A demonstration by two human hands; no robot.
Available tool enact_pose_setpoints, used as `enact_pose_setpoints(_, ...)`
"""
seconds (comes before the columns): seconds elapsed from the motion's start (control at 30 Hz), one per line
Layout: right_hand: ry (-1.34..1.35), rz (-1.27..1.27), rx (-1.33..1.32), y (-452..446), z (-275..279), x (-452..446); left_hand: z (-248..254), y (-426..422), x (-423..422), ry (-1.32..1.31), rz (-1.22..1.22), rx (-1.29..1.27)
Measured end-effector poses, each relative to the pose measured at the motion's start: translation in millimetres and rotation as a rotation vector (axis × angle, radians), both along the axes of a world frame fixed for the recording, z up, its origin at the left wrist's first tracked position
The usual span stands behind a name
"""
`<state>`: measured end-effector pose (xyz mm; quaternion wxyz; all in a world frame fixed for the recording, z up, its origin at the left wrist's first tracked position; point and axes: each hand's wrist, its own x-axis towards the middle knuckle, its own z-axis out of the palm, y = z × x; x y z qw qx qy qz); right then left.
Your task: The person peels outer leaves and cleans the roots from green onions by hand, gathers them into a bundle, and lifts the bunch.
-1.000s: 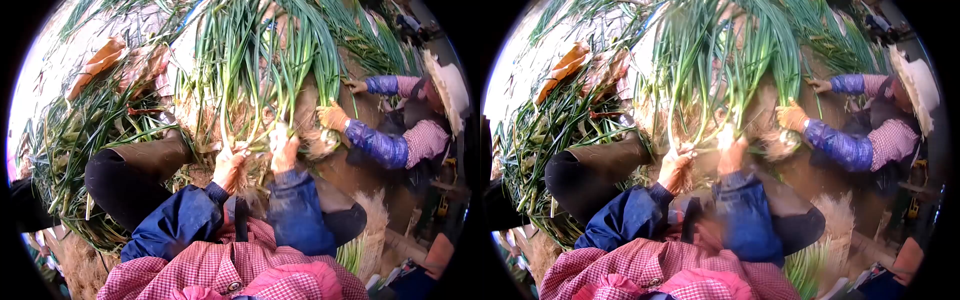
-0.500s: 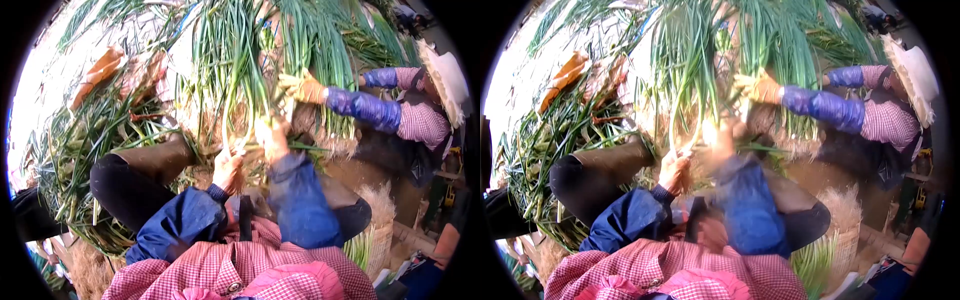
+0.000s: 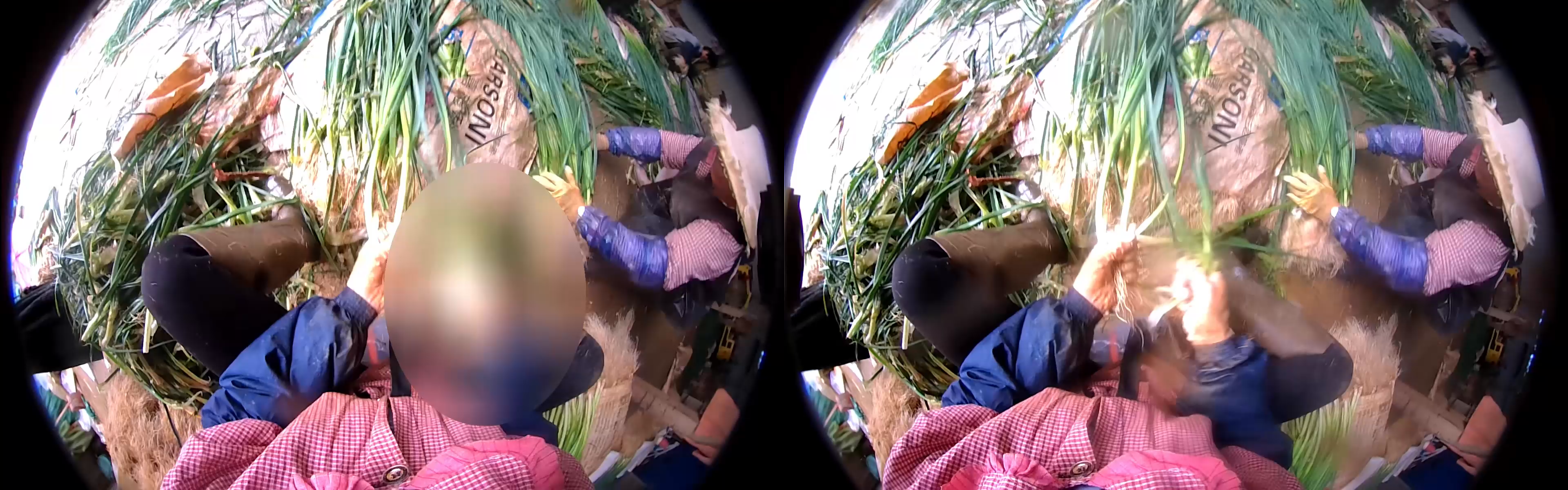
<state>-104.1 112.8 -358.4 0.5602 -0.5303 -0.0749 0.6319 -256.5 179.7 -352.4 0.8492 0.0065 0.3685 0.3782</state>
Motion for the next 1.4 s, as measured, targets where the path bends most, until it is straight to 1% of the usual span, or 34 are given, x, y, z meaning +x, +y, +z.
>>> enact_pose_setpoints(0.03,-0.001,-0.008,-0.013,-1,-3,10,-4,0,-1,-0.061,-0.007,0.027)
enact_pose_setpoints(0.1,0.153,0.234,0.103,16,-4,26,-34,-9,-2,-0.183,-0.044,0.065)
enact_pose_setpoints(0.17,0.072,0.137,0.035,43,-7,-6,-37,-16,5,-0.029,-0.098,0.129)
enact_pose_setpoints(0.2,0.019,0.061,0.057,47,-7,-9,-34,-16,6,0.112,0.036,0.051)
enact_pose_setpoints(0.23,-0.039,-0.008,0.068,49,-7,-8,-31,-13,1,-0.009,0.041,0.067)
enact_pose_setpoints(0.27,0.007,-0.009,0.208,50,18,-2,-34,-11,-5,0.091,0.080,0.151)
enact_pose_setpoints(0.3,-0.126,0.002,0.247,44,26,9,-41,-8,-9,0.189,0.121,0.228)
enact_pose_setpoints(0.37,-0.143,0.013,0.303,43,60,13,-55,-9,-6,0.161,0.205,0.270)
enact_pose_setpoints(0.4,-0.249,0.216,0.357,55,62,20,-51,-8,-6,0.184,0.136,0.305)
enact_pose_setpoints(0.43,-0.358,0.346,0.269,58,66,14,-47,-8,-7,0.212,0.063,0.344)
enact_pose_setpoints(0.5,-0.376,0.536,0.176,71,51,-14,-46,-9,-6,0.222,-0.030,0.583)
enact_pose_setpoints(0.53,-0.396,0.626,0.161,75,41,-26,-48,-11,-12,-0.055,-0.100,0.610)
enact_pose_setpoints(0.57,-0.436,0.713,0.210,80,21,-35,-26,-8,-13,0.071,-0.063,0.428)
enact_pose_setpoints(0.6,-0.610,0.787,0.351,82,-16,-29,-30,-7,-17,0.059,-0.088,0.280)
enact_pose_setpoints(0.63,-0.589,0.672,0.286,73,-8,-37,-34,-8,-24,0.052,-0.094,0.141)
enact_pose_setpoints(0.7,-0.413,0.657,0.041,66,15,-42,-7,-8,-25,-0.001,-0.104,0.171)
enact_pose_setpoints(0.73,-0.316,0.718,0.147,58,9,-29,6,-6,-27,-0.052,-0.081,0.027)
enact_pose_setpoints(0.77,-0.224,0.696,0.061,54,42,-32,13,-4,-28,-0.117,-0.069,-0.116)
enact_pose_setpoints(0.8,-0.136,0.665,-0.027,51,76,-34,5,-1,-25,0.001,-0.027,-0.063)
enact_pose_setpoints(0.83,-0.298,0.581,0.086,45,82,-28,-11,2,-22,0.114,0.016,-0.022)
enact_pose_setpoints(0.87,-0.291,0.530,0.026,44,88,-10,-23,4,-22,0.168,0.088,0.100)
enact_pose_setpoints(0.9,-0.401,0.342,0.098,45,103,-16,-35,5,-23,0.222,0.150,0.216)
enact_pose_setpoints(0.93,-0.625,0.422,0.086,53,96,13,-43,3,-27,0.212,0.143,0.256)
enact_pose_setpoints(0.97,-0.823,0.276,0.222,68,99,4,-57,3,-30,0.189,0.157,0.259)
enact_pose_setpoints(1.0,-0.749,0.330,0.109,72,119,12,-74,1,-30,0.388,0.160,0.500)
enact_pose_setpoints(1.03,-0.723,0.258,0.191,86,126,16,-92,-2,-28,0.584,0.155,0.740)
enact_pose_setpoints(1.1,-1.653,0.260,0.866,155,96,51,-119,-6,-35,0.681,0.094,0.811)
enact_pose_setpoints(1.13,-0.881,0.225,0.477,183,128,13,-126,-9,-33,0.714,0.206,0.865)
enact_pose_setpoints(1.17,-0.867,0.384,0.641,218,129,-18,-128,-11,-32,0.749,0.317,0.917)
enact_pose_setpoints(1.23,-0.846,0.670,0.873,266,137,-112,-113,-19,-35,0.669,0.271,0.814)
enact_pose_setpoints(1.3,-0.989,0.983,1.100,252,144,-276,-83,-30,-39,0.512,0.235,0.624)
enact_pose_setpoints(1.33,-1.000,1.152,1.207,233,153,-331,-64,-32,-43,0.424,0.237,0.535)
enact_pose_setpoints(1.37,-0.862,1.336,1.138,205,185,-360,-41,-29,-48,0.342,0.246,0.449)
enact_pose_setpoints(1.4,-0.947,1.466,1.301,187,202,-371,-19,-25,-55,0.273,0.263,0.362)
